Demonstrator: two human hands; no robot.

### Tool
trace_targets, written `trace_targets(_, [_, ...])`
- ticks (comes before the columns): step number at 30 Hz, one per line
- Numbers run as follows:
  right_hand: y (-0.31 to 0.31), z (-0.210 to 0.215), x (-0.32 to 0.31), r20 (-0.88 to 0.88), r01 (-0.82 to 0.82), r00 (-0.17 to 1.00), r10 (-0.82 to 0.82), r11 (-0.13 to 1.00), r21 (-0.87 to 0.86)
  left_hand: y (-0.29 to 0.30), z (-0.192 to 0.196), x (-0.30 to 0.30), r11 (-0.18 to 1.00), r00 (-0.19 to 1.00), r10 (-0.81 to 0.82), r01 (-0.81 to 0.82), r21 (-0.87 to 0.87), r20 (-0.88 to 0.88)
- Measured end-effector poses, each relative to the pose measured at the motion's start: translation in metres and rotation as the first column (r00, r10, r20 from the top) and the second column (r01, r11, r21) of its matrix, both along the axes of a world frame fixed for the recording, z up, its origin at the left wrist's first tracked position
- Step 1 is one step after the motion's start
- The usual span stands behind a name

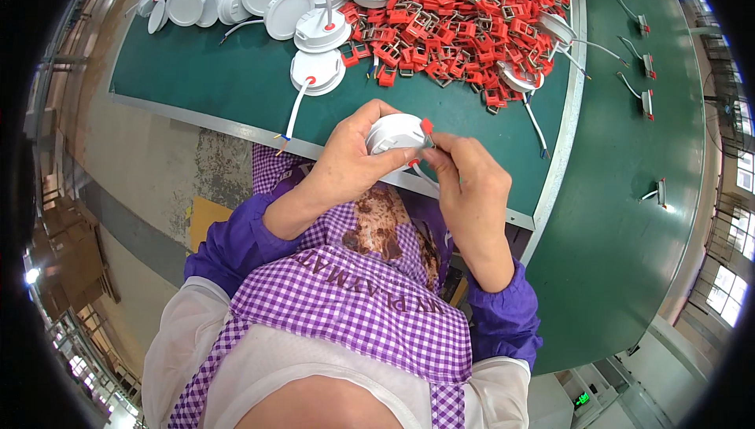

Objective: The recorder is assembling small circular LED light fixtures by attaching a red plastic clip and threading wires through the back.

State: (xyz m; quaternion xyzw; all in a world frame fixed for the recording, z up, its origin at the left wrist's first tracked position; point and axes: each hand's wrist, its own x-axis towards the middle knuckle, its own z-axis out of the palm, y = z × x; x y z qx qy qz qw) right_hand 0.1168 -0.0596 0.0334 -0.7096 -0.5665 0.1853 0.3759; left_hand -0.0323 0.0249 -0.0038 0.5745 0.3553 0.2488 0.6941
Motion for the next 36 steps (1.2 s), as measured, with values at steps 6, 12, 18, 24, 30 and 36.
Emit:
trace_targets(6, [-0.002, 0.001, -0.007, 0.084, -0.057, 0.995, 0.055, 0.998, 0.021, -0.002, -0.003, 0.001, 0.987, 0.997, 0.011, 0.002, 0.16, -0.077])
trace_targets(12, [-0.001, -0.001, -0.008, 0.131, -0.07, 0.989, 0.067, 0.997, 0.019, 0.0, -0.003, 0.001, 0.955, 0.989, 0.021, 0.024, 0.294, -0.148])
trace_targets(18, [-0.002, -0.02, -0.002, 0.065, -0.042, 0.997, 0.039, 0.998, 0.048, 0.003, 0.002, 0.002, 0.929, 0.982, -0.02, 0.088, 0.359, -0.19])
trace_targets(24, [-0.013, -0.008, -0.002, -0.34, 0.1, 0.932, -0.126, 0.991, -0.092, -0.006, 0.004, -0.001, 0.943, 0.989, -0.105, 0.132, 0.306, -0.105])
trace_targets(30, [-0.015, 0.006, 0.014, -0.536, 0.023, 0.831, -0.152, 0.971, -0.239, -0.009, 0.016, 0.002, 0.951, 0.984, -0.159, 0.175, 0.256, -0.082])
trace_targets(36, [-0.005, 0.001, 0.027, -0.608, -0.038, 0.778, -0.159, 0.954, -0.298, -0.008, -0.001, 0.01, 0.977, 0.977, -0.211, 0.211, 0.011, -0.024])
